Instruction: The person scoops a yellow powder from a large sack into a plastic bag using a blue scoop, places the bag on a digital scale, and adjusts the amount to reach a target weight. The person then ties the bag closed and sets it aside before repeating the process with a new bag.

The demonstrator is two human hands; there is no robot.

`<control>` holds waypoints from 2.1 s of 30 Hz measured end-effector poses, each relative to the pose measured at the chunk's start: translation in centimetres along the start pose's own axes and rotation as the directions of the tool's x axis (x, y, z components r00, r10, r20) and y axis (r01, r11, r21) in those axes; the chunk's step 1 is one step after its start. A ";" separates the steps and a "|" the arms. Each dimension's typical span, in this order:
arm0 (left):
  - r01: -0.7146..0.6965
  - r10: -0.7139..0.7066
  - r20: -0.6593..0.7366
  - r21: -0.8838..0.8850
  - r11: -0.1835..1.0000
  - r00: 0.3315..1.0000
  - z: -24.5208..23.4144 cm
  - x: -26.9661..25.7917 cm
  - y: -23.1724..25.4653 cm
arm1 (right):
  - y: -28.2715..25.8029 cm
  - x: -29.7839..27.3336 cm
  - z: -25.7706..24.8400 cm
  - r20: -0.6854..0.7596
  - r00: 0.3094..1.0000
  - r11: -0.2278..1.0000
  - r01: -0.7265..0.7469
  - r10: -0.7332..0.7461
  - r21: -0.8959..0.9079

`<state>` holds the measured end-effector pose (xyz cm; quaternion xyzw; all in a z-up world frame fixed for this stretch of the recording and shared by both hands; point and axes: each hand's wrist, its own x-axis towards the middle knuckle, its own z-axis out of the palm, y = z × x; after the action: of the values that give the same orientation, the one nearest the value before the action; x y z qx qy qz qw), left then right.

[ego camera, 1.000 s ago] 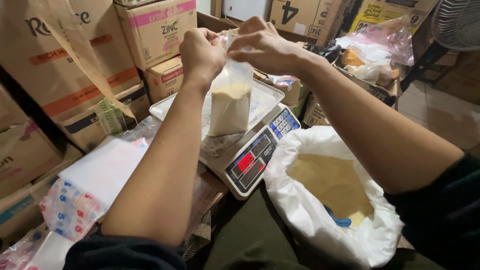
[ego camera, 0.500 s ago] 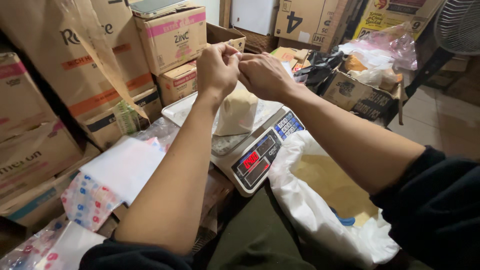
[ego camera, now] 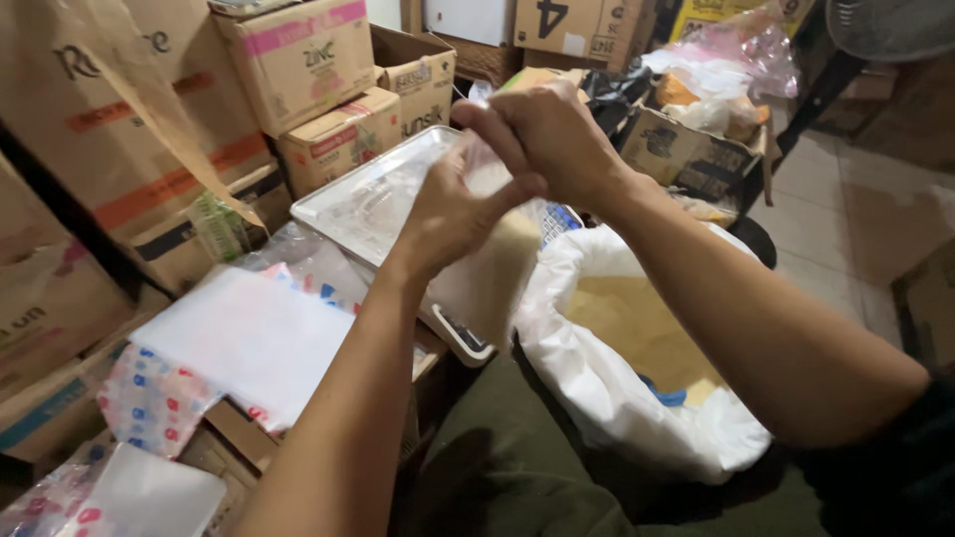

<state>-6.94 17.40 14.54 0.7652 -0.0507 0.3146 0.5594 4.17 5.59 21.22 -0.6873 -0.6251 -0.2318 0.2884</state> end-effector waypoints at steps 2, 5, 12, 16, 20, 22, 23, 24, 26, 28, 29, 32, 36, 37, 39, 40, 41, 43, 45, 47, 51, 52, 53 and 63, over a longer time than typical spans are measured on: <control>0.136 -0.132 0.116 -0.029 0.990 0.984 0.9 -1.2 0.8 | -0.7 -1.8 -0.8 0.042 0.998 0.999 -0.051 0.051 0.011; 0.161 -0.124 0.394 -0.061 0.985 0.911 3.0 -1.9 1.4 | -1.3 -4.6 -2.1 0.093 0.995 0.999 -0.041 0.039 0.010; 0.243 -0.044 0.626 -0.236 0.941 0.779 9.0 -4.3 -0.8 | -1.8 -11.1 -4.6 0.156 0.982 0.992 -0.116 0.108 0.043; 0.201 0.008 0.674 -0.233 0.952 0.739 11.8 -5.0 -1.9 | -1.7 -13.1 -5.2 0.121 0.952 0.957 -0.287 0.281 0.033; 0.074 0.150 0.689 -0.284 0.956 0.709 13.7 -5.4 -2.9 | -1.0 -15.2 -5.8 0.069 0.885 0.874 -0.466 0.461 0.135; 0.215 0.074 0.726 -0.298 0.930 0.684 14.7 -5.5 -3.6 | -0.6 -16.8 -5.6 0.061 0.828 0.785 -0.549 0.557 0.287; 0.283 0.038 0.744 -0.300 0.911 0.667 15.3 -5.6 -4.1 | -0.1 -17.6 -5.5 0.061 0.787 0.725 -0.593 0.614 0.352; 0.371 0.013 0.747 -0.345 0.862 0.664 16.2 -5.7 -4.6 | 0.4 -18.4 -5.3 0.068 0.743 0.659 -0.628 0.666 0.414; 0.532 -0.036 0.759 -0.421 0.735 0.650 18.1 -5.9 -5.7 | 1.7 -20.2 -5.0 0.098 0.660 0.485 -0.636 0.745 0.600; 0.554 -0.008 0.736 -0.502 0.665 0.676 19.5 -6.9 -7.1 | 2.8 -22.3 -5.2 0.151 0.590 0.246 -0.538 0.794 0.806; 0.563 0.003 0.724 -0.539 0.627 0.690 20.1 -7.3 -7.7 | 3.1 -23.8 -5.7 0.258 0.638 0.157 -0.518 0.725 0.841; 0.624 -0.097 0.722 -0.513 0.590 0.686 21.8 -7.8 -9.5 | 2.3 -28.4 -5.5 0.419 0.734 0.030 -0.513 0.535 0.858; 0.643 -0.232 0.768 -0.285 0.711 0.597 22.9 -7.1 -10.7 | 1.2 -30.0 -4.1 0.433 0.637 0.079 -0.613 0.638 0.786; 0.614 -0.173 0.795 -0.290 0.734 0.582 23.1 -7.0 -10.7 | 1.0 -29.8 -4.2 0.452 0.568 0.026 -0.641 0.688 0.767; 0.611 -0.120 0.827 -0.299 0.733 0.549 23.2 -6.3 -10.5 | 0.5 -28.9 -4.8 0.367 0.598 0.080 -0.589 0.713 0.804; 0.637 -0.128 0.835 -0.300 0.710 0.536 23.0 -5.9 -10.4 | 0.2 -28.5 -5.1 0.323 0.612 0.110 -0.562 0.721 0.820; 0.663 -0.135 0.843 -0.300 0.686 0.521 22.9 -5.5 -10.0 | -0.2 -27.9 -5.2 0.290 0.593 0.103 -0.539 0.751 0.836; 0.564 -0.101 0.843 -0.259 0.784 0.528 22.8 -4.4 -9.2 | -0.6 -27.0 -5.3 0.228 0.547 0.091 -0.495 0.806 0.864; 0.517 -0.153 0.828 -0.182 0.836 0.540 22.3 -3.2 -8.3 | -0.4 -26.2 -5.3 0.205 0.476 -0.003 -0.391 0.855 0.920; 0.531 -0.283 0.782 -0.072 0.844 0.555 21.8 -2.3 -7.5 | -0.1 -26.2 -5.2 0.020 0.550 0.293 -0.474 0.835 0.831; 0.147 0.049 0.730 -0.202 0.968 0.682 20.7 -0.9 -6.8 | 0.9 -26.0 -4.0 -0.110 0.603 0.441 -0.435 0.790 0.785; 0.039 0.081 0.694 -0.154 0.987 0.715 20.5 -0.8 -6.8 | 1.2 -25.8 -3.6 -0.010 0.507 0.191 -0.307 0.862 0.932; -0.068 0.117 0.659 -0.100 0.993 0.743 20.3 -0.6 -6.8 | 1.4 -25.6 -3.3 -0.049 0.540 0.257 -0.317 0.840 0.913; -0.381 0.298 0.484 0.080 0.921 0.823 19.9 4.4 -4.0 | 5.4 -19.4 -7.3 -0.130 0.657 0.498 -0.411 0.742 0.763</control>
<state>6.77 2.43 10.12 0.8419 -0.2909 0.2210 0.3971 7.64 -13.81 12.81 -0.6323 -0.3028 -0.0238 0.7127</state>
